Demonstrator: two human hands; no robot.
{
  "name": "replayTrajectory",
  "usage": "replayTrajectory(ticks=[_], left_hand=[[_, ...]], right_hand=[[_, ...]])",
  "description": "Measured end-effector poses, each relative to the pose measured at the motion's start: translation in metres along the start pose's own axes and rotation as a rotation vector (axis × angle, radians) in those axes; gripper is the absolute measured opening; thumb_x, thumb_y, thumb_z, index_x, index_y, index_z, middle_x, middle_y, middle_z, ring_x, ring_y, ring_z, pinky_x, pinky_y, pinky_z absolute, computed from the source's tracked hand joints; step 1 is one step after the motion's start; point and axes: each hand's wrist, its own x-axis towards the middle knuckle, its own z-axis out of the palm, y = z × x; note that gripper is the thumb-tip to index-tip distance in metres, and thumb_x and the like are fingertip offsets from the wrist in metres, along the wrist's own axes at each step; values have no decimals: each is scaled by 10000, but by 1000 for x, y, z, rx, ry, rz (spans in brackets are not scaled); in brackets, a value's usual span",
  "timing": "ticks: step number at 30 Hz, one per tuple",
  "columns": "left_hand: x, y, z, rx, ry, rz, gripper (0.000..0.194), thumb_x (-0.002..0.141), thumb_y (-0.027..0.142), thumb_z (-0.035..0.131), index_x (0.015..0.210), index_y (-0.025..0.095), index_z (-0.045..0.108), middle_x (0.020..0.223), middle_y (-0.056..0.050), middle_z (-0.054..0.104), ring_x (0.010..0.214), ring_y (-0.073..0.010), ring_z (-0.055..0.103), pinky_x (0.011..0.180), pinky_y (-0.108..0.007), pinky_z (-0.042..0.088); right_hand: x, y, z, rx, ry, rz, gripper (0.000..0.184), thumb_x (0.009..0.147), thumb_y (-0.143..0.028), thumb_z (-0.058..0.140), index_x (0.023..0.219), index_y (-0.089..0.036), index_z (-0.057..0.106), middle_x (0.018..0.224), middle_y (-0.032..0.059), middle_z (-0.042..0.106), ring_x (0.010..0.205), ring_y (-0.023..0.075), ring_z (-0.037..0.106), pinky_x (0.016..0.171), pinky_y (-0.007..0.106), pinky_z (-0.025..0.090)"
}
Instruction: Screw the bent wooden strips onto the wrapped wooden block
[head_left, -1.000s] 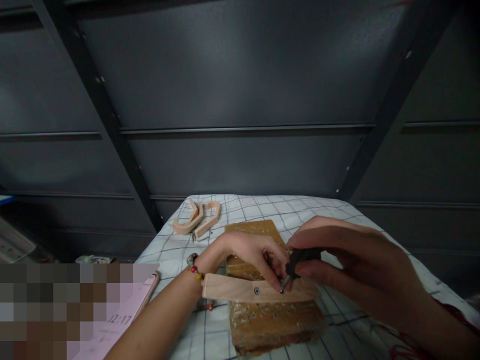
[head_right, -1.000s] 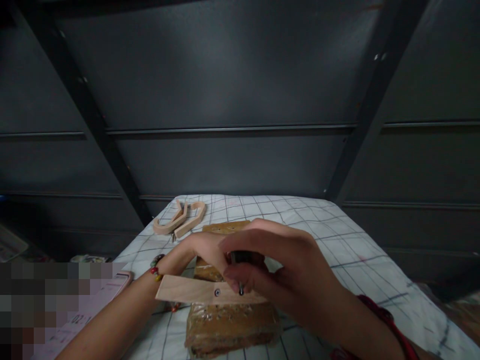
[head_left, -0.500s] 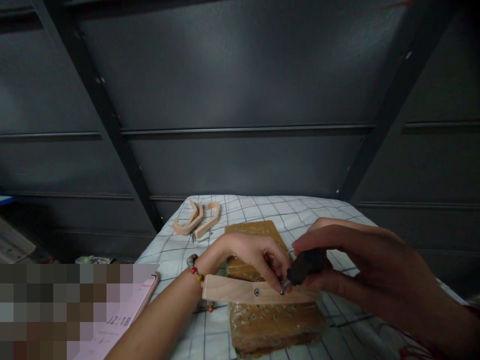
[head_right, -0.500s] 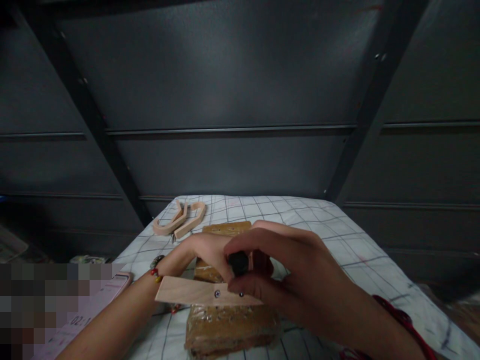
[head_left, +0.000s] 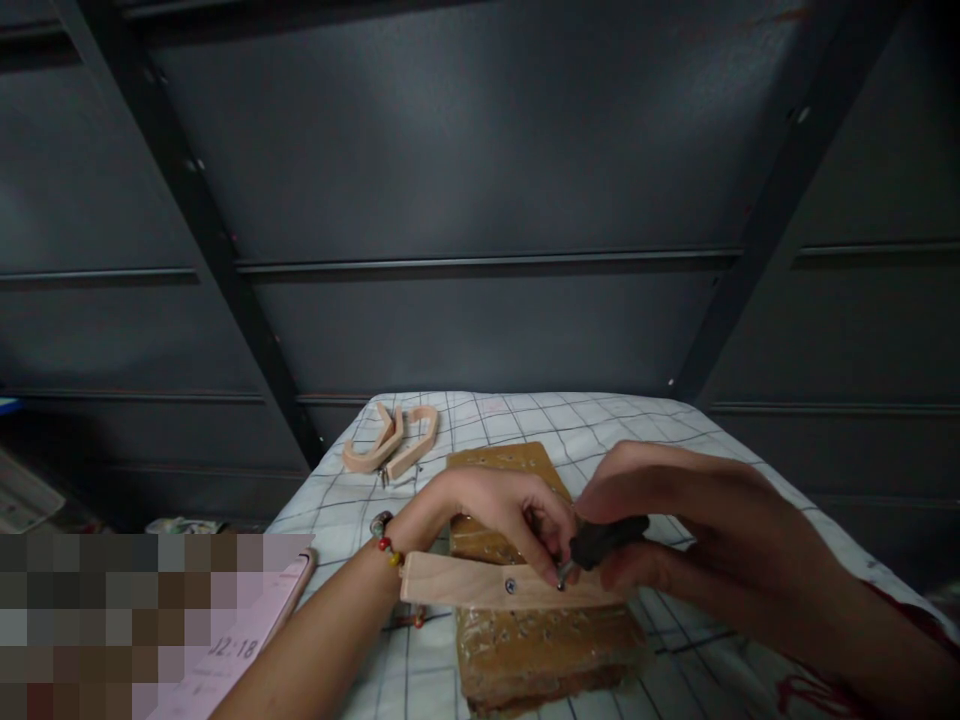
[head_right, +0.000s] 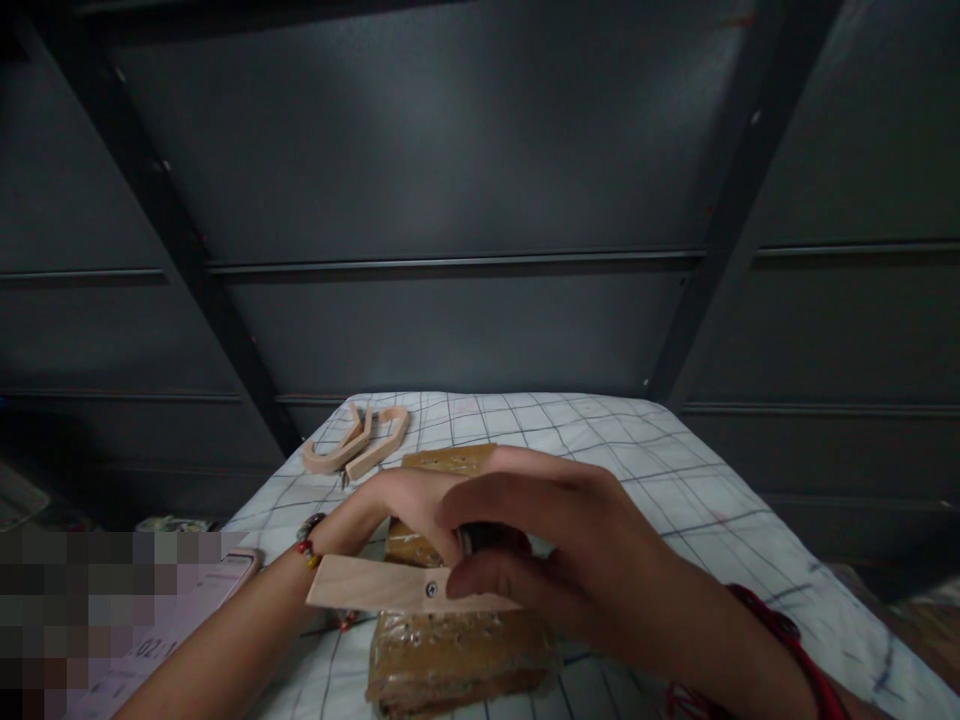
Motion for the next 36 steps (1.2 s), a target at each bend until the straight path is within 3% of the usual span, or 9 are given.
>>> replayTrajectory(ticks=[6,10,15,17,20,24,27,32,36], left_hand=[[-1,-1,1,30,-4,-11,138,637,217,638,759,160,611,699,25,571,667,-107,511,637,-194,411],[0,-3,0,41,-38,41,144,670,229,605,787,144,602,722,0,583,663,-122,524,616,-212,419],[0,2,2,6,13,72,125,629,220,630,729,148,606,695,15,586,641,-108,506,607,-202,403],[0,4,3,-16,27,52,113,607,205,640,702,153,609,680,25,581,634,-102,499,599,-193,397],[-1,5,2,-35,18,44,101,609,178,637,703,150,615,682,24,587,645,-104,509,610,-194,403],[-1,6,1,-42,-21,15,105,619,160,638,722,147,623,686,23,596,662,-105,517,627,-192,407],[0,7,0,-21,13,-8,113,593,182,671,696,162,627,641,45,579,621,-93,495,591,-179,400],[-1,6,2,-19,23,-57,74,621,160,646,689,154,618,639,39,582,628,-99,512,592,-183,411],[-1,-4,0,62,16,-9,150,638,222,642,758,138,610,697,12,582,660,-115,511,606,-206,410]], right_hand=[[1,1,-5,-169,-82,-29,330,817,-115,434,1119,-247,442,994,26,603,879,135,563,739,228,443],[2,3,-5,-158,-2,19,268,802,-128,470,1025,-276,475,886,-25,631,734,102,588,648,189,452],[1,3,0,-136,59,63,180,720,-212,606,847,-254,487,653,-50,566,554,101,538,488,193,430],[0,2,3,-80,68,61,174,714,-234,617,811,-242,474,691,-33,564,573,108,540,488,206,432],[-1,1,4,-21,66,57,189,734,-228,597,870,-243,466,783,-15,585,626,112,560,524,215,445],[-1,3,1,-34,-1,28,189,765,-184,561,917,-259,476,719,-44,558,598,89,537,518,198,426],[1,3,-3,-65,-40,-25,186,764,-181,566,917,-258,495,725,-41,556,609,91,531,533,200,423],[2,2,-4,-176,-104,-39,355,816,-133,452,1136,-278,400,999,15,574,891,131,541,740,217,431],[0,4,-3,-160,-82,8,335,796,-117,474,1075,-297,428,870,-26,586,755,101,559,652,189,438]])
